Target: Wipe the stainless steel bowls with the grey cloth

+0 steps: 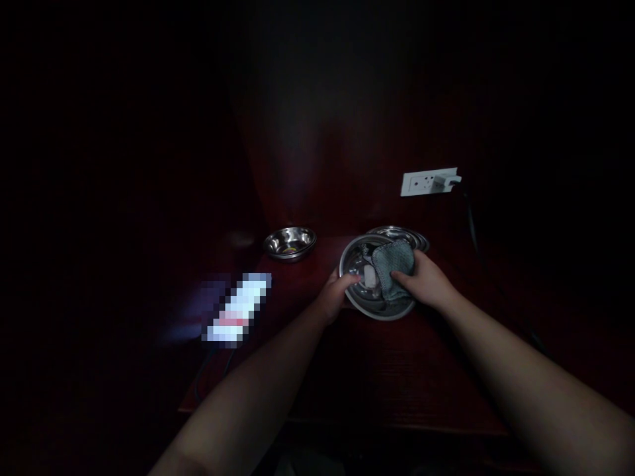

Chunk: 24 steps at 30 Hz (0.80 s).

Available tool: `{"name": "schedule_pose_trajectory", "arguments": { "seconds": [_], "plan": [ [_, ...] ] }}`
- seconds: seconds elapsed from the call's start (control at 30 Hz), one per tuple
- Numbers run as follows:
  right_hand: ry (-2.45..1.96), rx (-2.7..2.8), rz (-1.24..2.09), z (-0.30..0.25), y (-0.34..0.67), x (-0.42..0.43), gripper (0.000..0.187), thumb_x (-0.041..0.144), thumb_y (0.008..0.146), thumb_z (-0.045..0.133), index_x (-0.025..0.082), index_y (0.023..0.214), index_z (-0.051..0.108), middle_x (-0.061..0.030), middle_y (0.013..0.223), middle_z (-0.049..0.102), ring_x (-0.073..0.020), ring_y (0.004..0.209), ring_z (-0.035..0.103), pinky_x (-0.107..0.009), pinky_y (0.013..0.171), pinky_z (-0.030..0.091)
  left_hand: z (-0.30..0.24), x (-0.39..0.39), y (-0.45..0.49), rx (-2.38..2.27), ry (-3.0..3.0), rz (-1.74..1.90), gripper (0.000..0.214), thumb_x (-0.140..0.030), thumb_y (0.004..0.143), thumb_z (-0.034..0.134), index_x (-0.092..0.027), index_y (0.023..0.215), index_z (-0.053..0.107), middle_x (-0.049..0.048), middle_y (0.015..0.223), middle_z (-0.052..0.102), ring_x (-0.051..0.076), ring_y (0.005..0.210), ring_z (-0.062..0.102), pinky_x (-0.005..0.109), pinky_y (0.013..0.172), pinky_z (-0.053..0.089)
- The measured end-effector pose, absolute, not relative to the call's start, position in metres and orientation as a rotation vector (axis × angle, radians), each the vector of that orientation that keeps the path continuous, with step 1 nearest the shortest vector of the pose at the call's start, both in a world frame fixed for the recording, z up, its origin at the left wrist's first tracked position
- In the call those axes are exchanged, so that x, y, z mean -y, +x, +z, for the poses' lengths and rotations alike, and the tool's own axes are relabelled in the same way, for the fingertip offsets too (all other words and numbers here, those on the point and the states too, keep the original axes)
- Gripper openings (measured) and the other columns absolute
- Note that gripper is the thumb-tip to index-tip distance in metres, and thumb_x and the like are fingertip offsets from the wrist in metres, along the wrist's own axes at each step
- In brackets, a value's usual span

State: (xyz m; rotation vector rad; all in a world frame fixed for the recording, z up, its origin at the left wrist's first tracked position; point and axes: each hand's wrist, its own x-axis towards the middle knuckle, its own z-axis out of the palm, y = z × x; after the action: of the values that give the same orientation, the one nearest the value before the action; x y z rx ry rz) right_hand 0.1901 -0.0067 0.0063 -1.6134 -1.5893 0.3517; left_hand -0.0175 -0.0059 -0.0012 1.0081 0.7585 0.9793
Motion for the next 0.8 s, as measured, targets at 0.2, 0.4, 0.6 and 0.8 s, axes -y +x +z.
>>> {"name": "schedule_pose_trajectory", "arguments": {
  "seconds": [0.2,0.4,0.6,0.8],
  "plan": [
    [-1.634,1.548,0.323,0.007,0.189,0.006,0.029,0.031,0.076,0.056,0.017,0.101,0.053,-0.0105,0.096,0.065,-0.0241,0.087,0.064,-0.037,0.079,0.05,0.0,0.008,-0.014,-0.659,0.963,1.019,0.065,-0.034,0.064,0.07,-0.021,0.124,0.048,0.0108,0.107,0.066,0.026,0.085,0.065,0.038,0.07,0.052],
    [-1.533,1.529,0.522,0.0,0.185,0.002,0.032,0.026,0.076,0.057,0.018,0.106,0.055,-0.0101,0.099,0.067,-0.0237,0.09,0.065,-0.038,0.08,0.051,0.005,0.013,-0.014,-0.545,1.005,1.117,0.077,-0.024,0.062,0.072,-0.029,0.131,0.038,0.008,0.121,0.057,0.024,0.098,0.06,0.039,0.078,0.051],
    [-1.546,1.56,0.532,-0.001,0.19,0.003,0.034,0.024,0.072,0.061,0.017,0.105,0.057,-0.0101,0.097,0.068,-0.0248,0.088,0.065,-0.04,0.08,0.051,0.005,0.011,-0.022,-0.593,1.122,0.968,0.074,-0.028,0.064,0.067,-0.032,0.131,0.036,0.0066,0.116,0.058,0.024,0.085,0.062,0.041,0.067,0.053],
    [-1.611,1.648,0.58,0.005,0.195,0.007,0.034,0.024,0.072,0.061,0.015,0.105,0.058,-0.0116,0.096,0.068,-0.0244,0.083,0.066,-0.036,0.075,0.051,0.002,0.008,-0.027,-0.636,1.077,0.828,0.058,-0.032,0.062,0.064,-0.023,0.117,0.049,0.0088,0.096,0.065,0.024,0.077,0.062,0.043,0.062,0.052]
  ]
}}
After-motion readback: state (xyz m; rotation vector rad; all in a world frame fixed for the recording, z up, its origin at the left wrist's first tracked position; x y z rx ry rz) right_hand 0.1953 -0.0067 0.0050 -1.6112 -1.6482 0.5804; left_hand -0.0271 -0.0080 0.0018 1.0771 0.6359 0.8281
